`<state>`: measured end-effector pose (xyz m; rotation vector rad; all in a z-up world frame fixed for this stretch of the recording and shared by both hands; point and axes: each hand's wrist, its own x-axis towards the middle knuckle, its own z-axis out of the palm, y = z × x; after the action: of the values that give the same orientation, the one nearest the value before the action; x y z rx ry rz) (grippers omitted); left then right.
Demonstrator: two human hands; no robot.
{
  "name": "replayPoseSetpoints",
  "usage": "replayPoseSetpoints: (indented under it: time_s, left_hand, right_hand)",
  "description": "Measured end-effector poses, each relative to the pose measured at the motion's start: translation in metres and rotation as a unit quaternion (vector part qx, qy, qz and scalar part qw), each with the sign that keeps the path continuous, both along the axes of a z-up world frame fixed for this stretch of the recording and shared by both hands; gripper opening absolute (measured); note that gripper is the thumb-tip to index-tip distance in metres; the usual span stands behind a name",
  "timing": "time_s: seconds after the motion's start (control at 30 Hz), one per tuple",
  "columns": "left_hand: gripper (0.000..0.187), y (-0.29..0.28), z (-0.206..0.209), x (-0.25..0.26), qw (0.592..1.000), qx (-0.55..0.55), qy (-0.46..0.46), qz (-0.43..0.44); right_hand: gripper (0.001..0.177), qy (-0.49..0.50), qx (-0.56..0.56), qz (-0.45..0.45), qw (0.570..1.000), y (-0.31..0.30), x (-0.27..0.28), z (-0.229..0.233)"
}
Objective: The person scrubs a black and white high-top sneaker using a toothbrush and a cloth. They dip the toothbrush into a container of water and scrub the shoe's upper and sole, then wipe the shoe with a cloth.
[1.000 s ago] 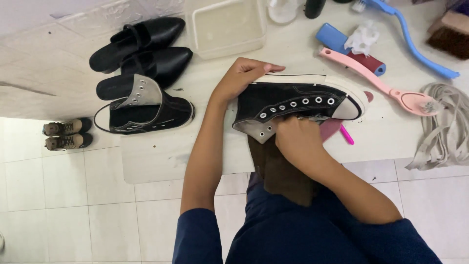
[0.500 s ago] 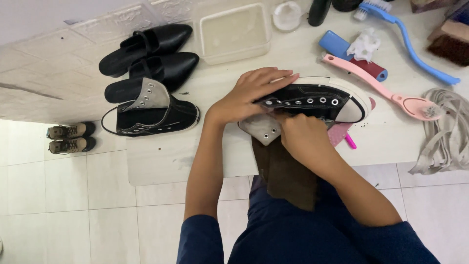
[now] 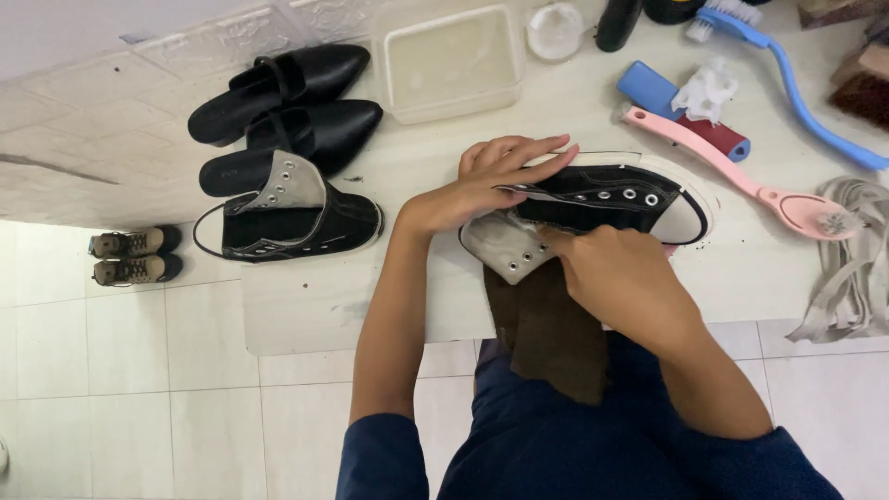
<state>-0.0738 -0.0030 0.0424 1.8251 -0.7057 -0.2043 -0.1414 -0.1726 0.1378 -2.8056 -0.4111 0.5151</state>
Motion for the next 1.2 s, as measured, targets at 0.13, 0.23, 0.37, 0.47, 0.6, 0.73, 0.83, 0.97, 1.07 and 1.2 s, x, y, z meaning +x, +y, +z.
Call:
replayPoseSetpoints:
  time_s: [0.13, 0.23, 0.37, 0.47, 0.6, 0.73, 0.83, 0.97, 1.07, 1.2]
  left_hand:
    - [0.043, -0.002, -0.004, 0.002, 1.0, 0.003, -0.005, -0.004]
    - [0.043, -0.002, 0.0, -0.001, 1.0, 0.007, -0.007, 0.008]
    - [0.04, 0.003, -0.005, 0.004, 1.0, -0.006, 0.002, -0.012]
    - [0.042, 0.005, -0.008, 0.009, 0.999, -0.001, 0.009, -0.043]
    - [0.042, 0.0, 0.001, 0.002, 1.0, 0.014, -0.006, -0.012]
    - [0.044, 0.002, -0.007, 0.007, 1.0, -0.006, 0.01, -0.027]
    - [0.038, 0.004, -0.003, 0.003, 0.998, -0.036, 0.029, -0.033]
    - [0.038, 0.003, -0.011, 0.004, 0.999, -0.027, 0.015, -0.029]
    - [0.037, 0.001, -0.008, 0.005, 1.0, -0.015, 0.0, -0.015]
    - [0.038, 0.005, -0.014, 0.01, 0.999, -0.021, 0.011, -0.031]
  right_hand:
    - [0.018, -0.085, 0.009, 0.038, 0.996, 0.003, 0.009, -0.085]
    - [0.017, -0.118, -0.05, 0.071, 0.989, 0.0, -0.002, -0.09]
    - [0.016, -0.096, -0.055, 0.074, 0.991, 0.005, 0.002, -0.089]
    - [0.015, -0.091, -0.051, 0.076, 0.992, 0.011, -0.009, -0.064]
    - [0.012, -0.086, -0.082, 0.053, 0.991, 0.021, -0.006, -0.036]
    - [0.011, -0.095, -0.093, 0.074, 0.988, 0.014, -0.006, -0.031]
    - [0.015, -0.055, -0.116, 0.081, 0.988, 0.004, -0.003, -0.021]
    - [0.02, -0.046, -0.096, 0.057, 0.993, -0.006, -0.001, -0.02]
    - [0.027, -0.027, -0.096, 0.054, 0.994, -0.012, -0.001, -0.02]
    - [0.036, -0.094, -0.091, 0.084, 0.988, -0.009, 0.004, -0.068]
